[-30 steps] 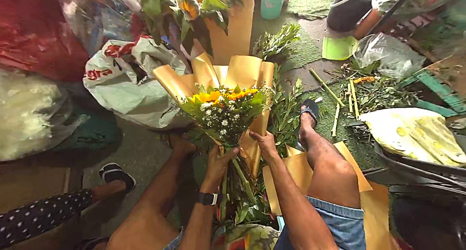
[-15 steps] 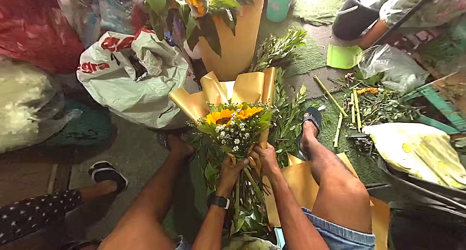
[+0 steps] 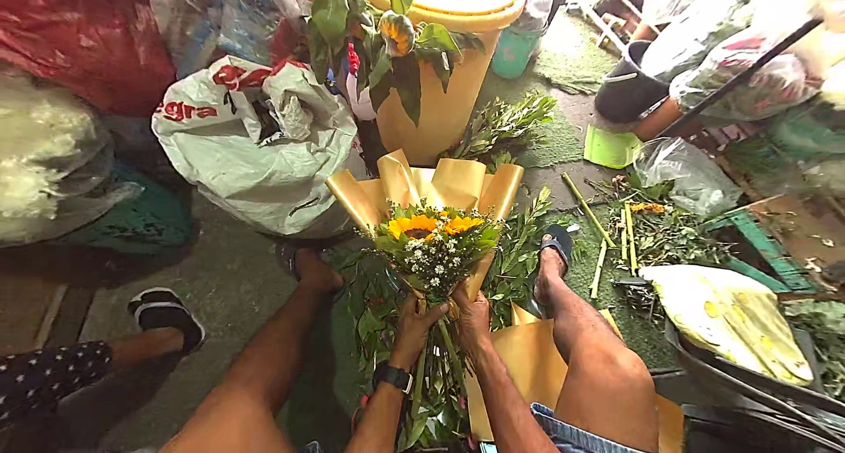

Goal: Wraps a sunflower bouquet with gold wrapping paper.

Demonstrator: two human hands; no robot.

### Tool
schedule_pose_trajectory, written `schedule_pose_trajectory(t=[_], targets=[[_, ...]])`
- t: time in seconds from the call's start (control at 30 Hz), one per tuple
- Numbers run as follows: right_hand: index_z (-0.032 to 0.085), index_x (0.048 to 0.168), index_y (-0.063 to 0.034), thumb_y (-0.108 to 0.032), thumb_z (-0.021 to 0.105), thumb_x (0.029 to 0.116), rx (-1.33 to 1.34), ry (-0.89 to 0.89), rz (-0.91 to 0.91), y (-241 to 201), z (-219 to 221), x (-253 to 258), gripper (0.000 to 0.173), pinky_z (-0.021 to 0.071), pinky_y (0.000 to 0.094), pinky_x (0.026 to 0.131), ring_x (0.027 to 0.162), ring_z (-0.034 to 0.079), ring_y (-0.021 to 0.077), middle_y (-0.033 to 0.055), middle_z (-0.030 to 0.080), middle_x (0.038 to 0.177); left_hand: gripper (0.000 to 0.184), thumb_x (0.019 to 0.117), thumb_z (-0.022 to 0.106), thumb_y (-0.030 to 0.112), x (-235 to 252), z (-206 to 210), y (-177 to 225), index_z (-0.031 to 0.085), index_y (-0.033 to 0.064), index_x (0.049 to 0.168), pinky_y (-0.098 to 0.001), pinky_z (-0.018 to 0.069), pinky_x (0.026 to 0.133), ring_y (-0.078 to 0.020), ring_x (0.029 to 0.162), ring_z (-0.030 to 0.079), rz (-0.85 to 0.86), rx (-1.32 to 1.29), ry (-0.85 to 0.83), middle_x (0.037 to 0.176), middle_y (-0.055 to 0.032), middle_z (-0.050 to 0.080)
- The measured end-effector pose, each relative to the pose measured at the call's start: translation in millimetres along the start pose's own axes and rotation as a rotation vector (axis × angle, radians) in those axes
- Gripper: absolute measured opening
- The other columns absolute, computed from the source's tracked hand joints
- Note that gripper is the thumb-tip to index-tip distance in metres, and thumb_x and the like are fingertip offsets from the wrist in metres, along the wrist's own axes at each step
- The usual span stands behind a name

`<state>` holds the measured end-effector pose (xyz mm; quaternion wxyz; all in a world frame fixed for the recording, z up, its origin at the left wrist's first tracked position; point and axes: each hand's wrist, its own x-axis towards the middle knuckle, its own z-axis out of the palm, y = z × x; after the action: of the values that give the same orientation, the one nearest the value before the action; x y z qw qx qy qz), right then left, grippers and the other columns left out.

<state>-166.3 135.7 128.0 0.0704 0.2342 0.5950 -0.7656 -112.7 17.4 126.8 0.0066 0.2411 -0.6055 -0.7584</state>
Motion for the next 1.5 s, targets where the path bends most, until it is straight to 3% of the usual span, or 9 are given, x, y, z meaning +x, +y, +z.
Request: schedule_pose_trajectory(t=[0.4, 0.57, 1.07, 1.13, 1.23, 1.3, 1.37, 1.4, 1.5], targets=[[0.069, 0.108, 0.0049, 0.0, 0.077, 0.0847, 0.013, -0.028, 0.039, 4.4, -2.1, -6.8, 0.025, 0.0597, 0.0341, 0.076, 0.083, 0.069, 0.0175, 0.0142, 0.072, 0.092, 0.087, 0.0691, 0.092, 0.035, -1.4, 0.2, 2.0, 0.053, 0.0017, 0.14, -0.0335, 0.0498, 0.106, -0.0165, 0.125, 0.057, 0.007, 0.01, 0.042, 0.138, -0.0131, 0.058], [0.067, 0.117, 0.0043, -0.005, 0.079, 0.0864, 0.017, -0.026, 0.071, 8.0, -3.9, -8.6, 0.034, 0.0607, 0.0378, 0.082, 0.09, 0.071, 0.0202, 0.0155, 0.073, 0.1, 0.073, 0.0747, 0.09, 0.031, -1.2, -0.4, 2.9, 0.058, -0.0002, 0.133, -0.0372, 0.0534, 0.101, -0.0192, 0.116, 0.063, -0.031, 0.052, 0.067, 0.127, -0.0147, 0.065], [0.067, 0.115, 0.0038, -0.005, 0.078, 0.0879, 0.045, -0.001, 0.09, 11.0, 1.3, -8.5, 0.031, 0.0607, 0.0363, 0.079, 0.087, 0.07, 0.0193, 0.0153, 0.073, 0.098, 0.08, 0.0709, 0.091, 0.034, 2.5, -3.6, -1.1, 0.057, 0.0016, 0.135, -0.0355, 0.052, 0.102, -0.0178, 0.119, 0.061, -0.028, 0.062, 0.06, 0.131, -0.0136, 0.063], [0.067, 0.117, 0.0036, -0.005, 0.078, 0.0878, 0.041, -0.005, 0.094, 10.9, 0.1, -9.8, 0.032, 0.0606, 0.036, 0.081, 0.089, 0.07, 0.0192, 0.0151, 0.073, 0.1, 0.098, 0.0696, 0.092, 0.028, 1.4, -1.8, -0.4, 0.04, 0.0014, 0.148, -0.0331, 0.0516, 0.105, -0.0174, 0.125, 0.059, -0.031, 0.009, 0.063, 0.14, -0.015, 0.057], [0.066, 0.117, 0.0038, -0.005, 0.077, 0.0883, 0.049, -0.017, 0.099, 9.0, 0.8, -8.9, 0.032, 0.0604, 0.0357, 0.081, 0.09, 0.07, 0.0189, 0.015, 0.072, 0.101, 0.122, 0.0666, 0.093, 0.014, 2.9, -0.5, 7.8, 0.014, 0.0044, 0.158, -0.0326, 0.0478, 0.109, -0.0188, 0.135, 0.05, -0.075, -0.101, 0.064, 0.153, -0.018, 0.042], [0.066, 0.117, 0.0043, -0.004, 0.077, 0.0886, 0.051, -0.018, 0.097, 7.6, 2.4, -9.5, 0.031, 0.0606, 0.0354, 0.081, 0.09, 0.07, 0.0186, 0.015, 0.072, 0.101, 0.127, 0.0671, 0.091, 0.012, 4.3, -3.9, 13.6, 0.007, 0.0071, 0.161, -0.0331, 0.0447, 0.113, -0.0187, 0.141, 0.044, -0.103, -0.13, 0.024, 0.159, -0.0168, 0.034], [0.067, 0.116, 0.0041, -0.005, 0.077, 0.0886, 0.027, -0.007, 0.104, 6.1, 4.2, -11.3, 0.031, 0.0596, 0.0352, 0.084, 0.092, 0.07, 0.0181, 0.0143, 0.073, 0.102, 0.116, 0.0721, 0.085, 0.012, 2.8, -9.5, 17.2, 0.012, 0.0076, 0.162, -0.0338, 0.0435, 0.114, -0.018, 0.142, 0.044, -0.129, -0.136, -0.021, 0.16, -0.0142, 0.036], [0.067, 0.115, 0.0041, -0.005, 0.078, 0.0883, 0.021, 0.0, 0.103, 7.1, 5.3, -11.4, 0.03, 0.0594, 0.035, 0.083, 0.092, 0.07, 0.0178, 0.0139, 0.073, 0.101, 0.106, 0.0745, 0.083, 0.012, 2.8, -12.0, 17.8, 0.021, 0.0059, 0.16, -0.0339, 0.0461, 0.112, -0.0177, 0.137, 0.049, -0.139, -0.134, -0.04, 0.155, -0.0134, 0.044], [0.066, 0.116, 0.0045, -0.005, 0.075, 0.0897, 0.047, -0.014, 0.089, 15.5, 4.9, -8.6, 0.03, 0.0601, 0.0363, 0.081, 0.09, 0.069, 0.0188, 0.0143, 0.072, 0.1, 0.077, 0.0754, 0.085, 0.008, 7.8, -14.9, 19.1, 0.046, -0.0019, 0.142, -0.0367, 0.0558, 0.101, -0.0203, 0.117, 0.065, -0.149, -0.143, -0.087, 0.129, -0.0148, 0.065]])
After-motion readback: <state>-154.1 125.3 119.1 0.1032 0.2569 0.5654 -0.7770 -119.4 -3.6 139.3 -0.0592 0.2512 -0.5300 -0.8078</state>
